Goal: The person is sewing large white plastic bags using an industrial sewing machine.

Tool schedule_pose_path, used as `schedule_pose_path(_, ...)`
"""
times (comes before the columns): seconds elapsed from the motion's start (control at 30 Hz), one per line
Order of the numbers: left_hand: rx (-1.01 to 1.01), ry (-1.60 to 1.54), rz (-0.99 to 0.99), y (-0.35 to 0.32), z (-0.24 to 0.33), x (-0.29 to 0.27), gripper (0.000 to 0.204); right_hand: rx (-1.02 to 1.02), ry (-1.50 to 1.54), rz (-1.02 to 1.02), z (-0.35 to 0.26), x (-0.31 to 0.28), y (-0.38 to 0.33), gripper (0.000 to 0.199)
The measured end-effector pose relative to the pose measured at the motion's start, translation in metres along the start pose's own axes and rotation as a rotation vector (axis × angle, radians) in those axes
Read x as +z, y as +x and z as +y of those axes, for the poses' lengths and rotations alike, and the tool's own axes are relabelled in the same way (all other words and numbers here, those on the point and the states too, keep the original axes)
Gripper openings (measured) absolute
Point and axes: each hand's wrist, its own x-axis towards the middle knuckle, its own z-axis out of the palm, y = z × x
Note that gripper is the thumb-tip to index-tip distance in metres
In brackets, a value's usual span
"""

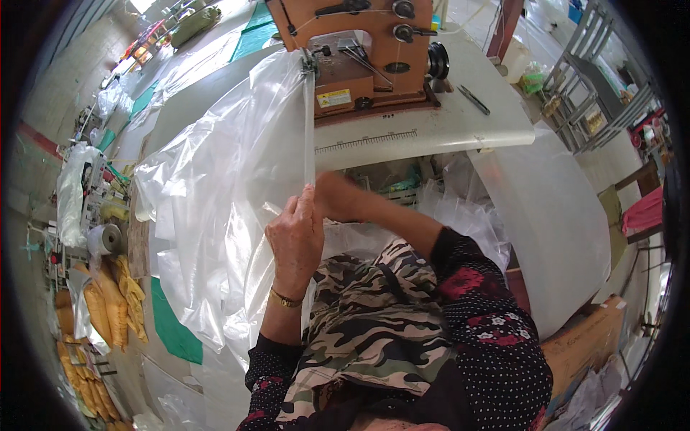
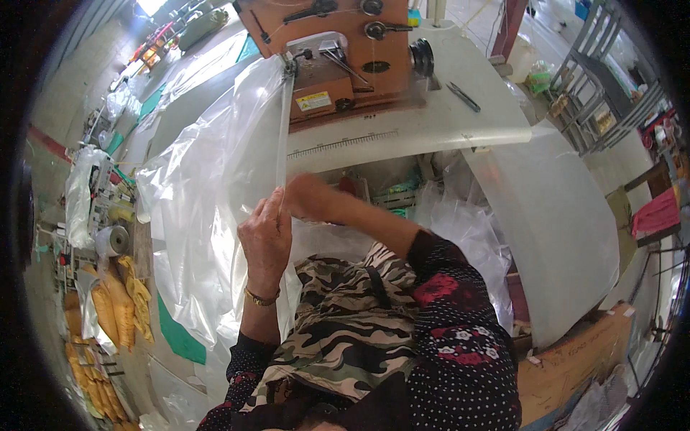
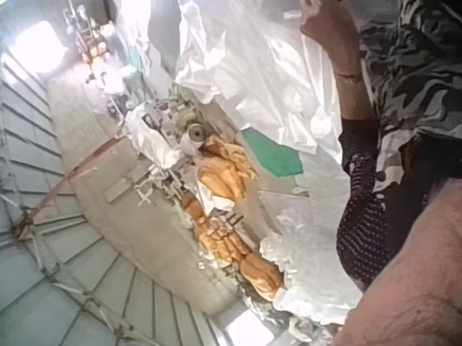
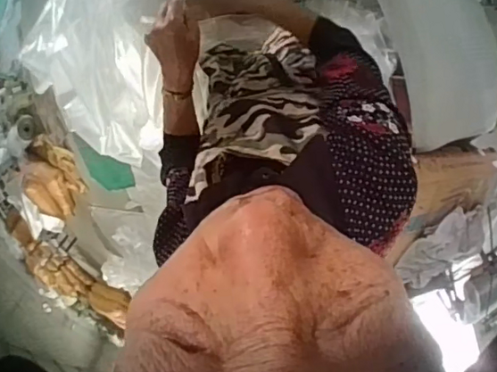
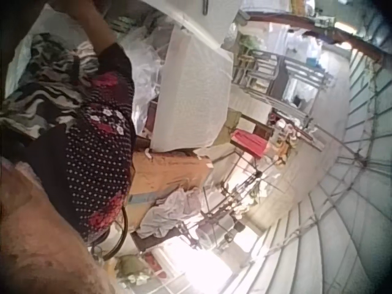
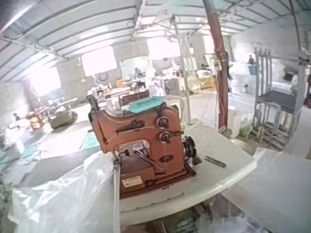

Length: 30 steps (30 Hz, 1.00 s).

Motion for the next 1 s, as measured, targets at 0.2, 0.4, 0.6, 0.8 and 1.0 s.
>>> schedule_pose_path(0.2,0.076,0.028,-0.014,0.005,0.012,0.007,0.031,0.044,-0.355,0.607,0.033,-0.13,0.037,0.015)
schedule_pose_path(0.4,0.055,0.051,-0.008,0.003,0.007,0.009,0.031,-0.265,-0.593,0.024,0.055,-0.17,0.08,0.016)
schedule_pose_path(0.6,0.05,0.047,0.019,0.005,0.006,0.002,0.031,-0.277,-0.683,-0.079,0.059,-0.173,0.087,0.011)
schedule_pose_path(0.8,0.078,0.046,0.043,0.007,0.002,-0.003,0.033,-0.229,-0.788,-0.193,0.057,-0.177,0.091,0.012)
schedule_pose_path(1.0,0.062,-0.086,0.052,0.008,-0.008,0.003,0.033,-0.37,-0.815,-0.071,0.076,-0.168,0.092,0.015)
